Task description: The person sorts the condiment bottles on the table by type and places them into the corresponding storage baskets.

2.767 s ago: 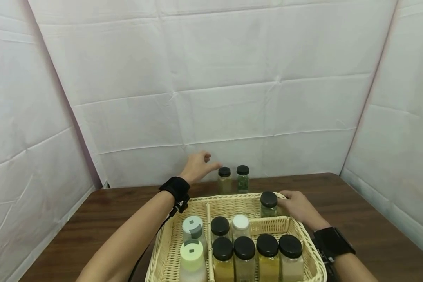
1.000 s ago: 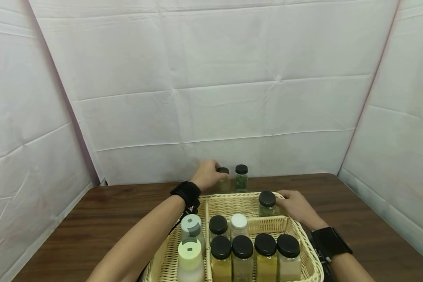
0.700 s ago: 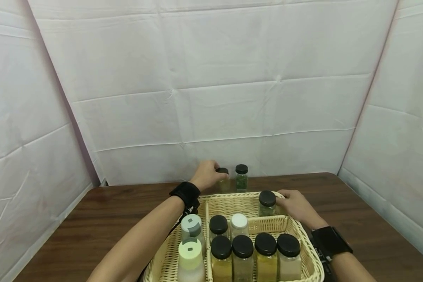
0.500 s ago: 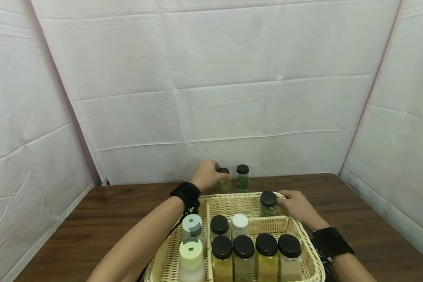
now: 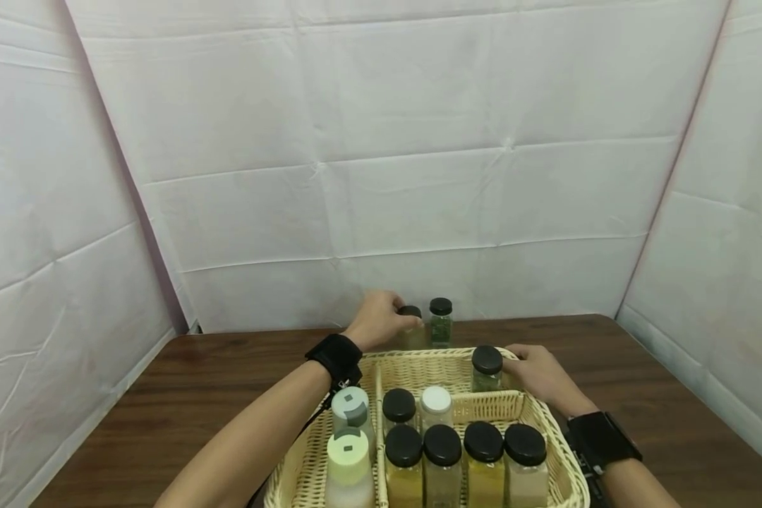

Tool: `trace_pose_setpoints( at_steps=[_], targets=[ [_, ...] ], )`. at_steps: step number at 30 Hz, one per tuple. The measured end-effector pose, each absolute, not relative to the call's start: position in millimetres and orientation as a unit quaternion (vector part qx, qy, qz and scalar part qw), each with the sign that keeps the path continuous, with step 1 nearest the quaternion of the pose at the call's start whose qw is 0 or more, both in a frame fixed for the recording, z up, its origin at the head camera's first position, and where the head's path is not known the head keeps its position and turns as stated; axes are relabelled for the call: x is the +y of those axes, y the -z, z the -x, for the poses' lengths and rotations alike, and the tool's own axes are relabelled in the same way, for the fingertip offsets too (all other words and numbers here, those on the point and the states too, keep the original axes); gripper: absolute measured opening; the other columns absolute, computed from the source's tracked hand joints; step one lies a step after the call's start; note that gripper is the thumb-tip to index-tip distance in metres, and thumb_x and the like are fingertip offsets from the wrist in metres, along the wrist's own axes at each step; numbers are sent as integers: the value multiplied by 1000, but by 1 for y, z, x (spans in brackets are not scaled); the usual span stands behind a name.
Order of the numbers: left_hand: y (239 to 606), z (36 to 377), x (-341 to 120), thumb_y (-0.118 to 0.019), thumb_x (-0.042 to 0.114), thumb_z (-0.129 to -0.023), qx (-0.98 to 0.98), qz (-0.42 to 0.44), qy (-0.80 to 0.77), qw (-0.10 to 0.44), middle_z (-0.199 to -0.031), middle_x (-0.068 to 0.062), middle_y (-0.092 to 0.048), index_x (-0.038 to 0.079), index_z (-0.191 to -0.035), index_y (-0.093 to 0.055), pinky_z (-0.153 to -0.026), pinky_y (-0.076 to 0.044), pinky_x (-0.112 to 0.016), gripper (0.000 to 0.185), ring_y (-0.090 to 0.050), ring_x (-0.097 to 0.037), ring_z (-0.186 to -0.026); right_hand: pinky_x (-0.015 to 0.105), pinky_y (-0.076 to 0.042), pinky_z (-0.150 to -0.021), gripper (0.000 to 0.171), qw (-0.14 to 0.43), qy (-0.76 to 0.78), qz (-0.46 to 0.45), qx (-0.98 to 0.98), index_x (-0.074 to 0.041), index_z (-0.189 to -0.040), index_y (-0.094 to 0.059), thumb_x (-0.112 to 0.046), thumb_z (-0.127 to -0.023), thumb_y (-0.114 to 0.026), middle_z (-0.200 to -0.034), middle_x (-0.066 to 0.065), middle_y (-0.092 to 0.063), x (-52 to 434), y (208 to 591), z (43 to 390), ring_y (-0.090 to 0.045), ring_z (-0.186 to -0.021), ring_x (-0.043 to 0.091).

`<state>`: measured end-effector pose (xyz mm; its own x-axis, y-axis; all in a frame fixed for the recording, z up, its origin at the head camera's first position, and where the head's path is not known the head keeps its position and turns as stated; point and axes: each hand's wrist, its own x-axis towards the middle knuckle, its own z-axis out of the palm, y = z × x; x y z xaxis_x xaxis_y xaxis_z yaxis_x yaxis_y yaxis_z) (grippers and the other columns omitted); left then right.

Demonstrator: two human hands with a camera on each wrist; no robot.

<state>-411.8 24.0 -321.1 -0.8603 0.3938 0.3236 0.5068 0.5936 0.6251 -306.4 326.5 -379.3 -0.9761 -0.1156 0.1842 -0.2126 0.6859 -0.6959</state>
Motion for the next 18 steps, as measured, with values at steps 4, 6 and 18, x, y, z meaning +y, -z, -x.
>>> trace_pose_setpoints(
  at_steps=[4, 6, 18],
  targets=[
    [320, 412, 23, -85, 27, -93, -887, 248, 383, 69, -64, 0, -56, 10, -74, -66, -52, -35, -26, 31, -46, -14, -56, 46, -41, -78, 40, 64, -379, -93, -918, -2, -127, -69, -36, -114, -52, -99, 7, -66, 328, 382, 307, -59, -86, 24],
    [317, 412, 21, -84, 28, -93, -884, 250, 387, 76, -73, -1, -62, 8, -83, -71, -56, -38, -26, 25, -51, -14, -62, 46, -41, -79, 41, 66, -378, -95, -919, -2, -128, -69, -36, -114, -51, -102, 7, -66, 329, 382, 307, -59, -88, 24],
    [300, 399, 11, -84, 29, -92, -861, 274, 416, 97, -82, -1, -67, 6, -99, -76, -64, -41, -25, 25, -57, -15, -72, 47, -35, -74, 44, 59, -386, -90, -916, -1, -129, -68, -38, -113, -53, -91, 8, -61, 329, 380, 309, -50, -77, 23]
  ],
)
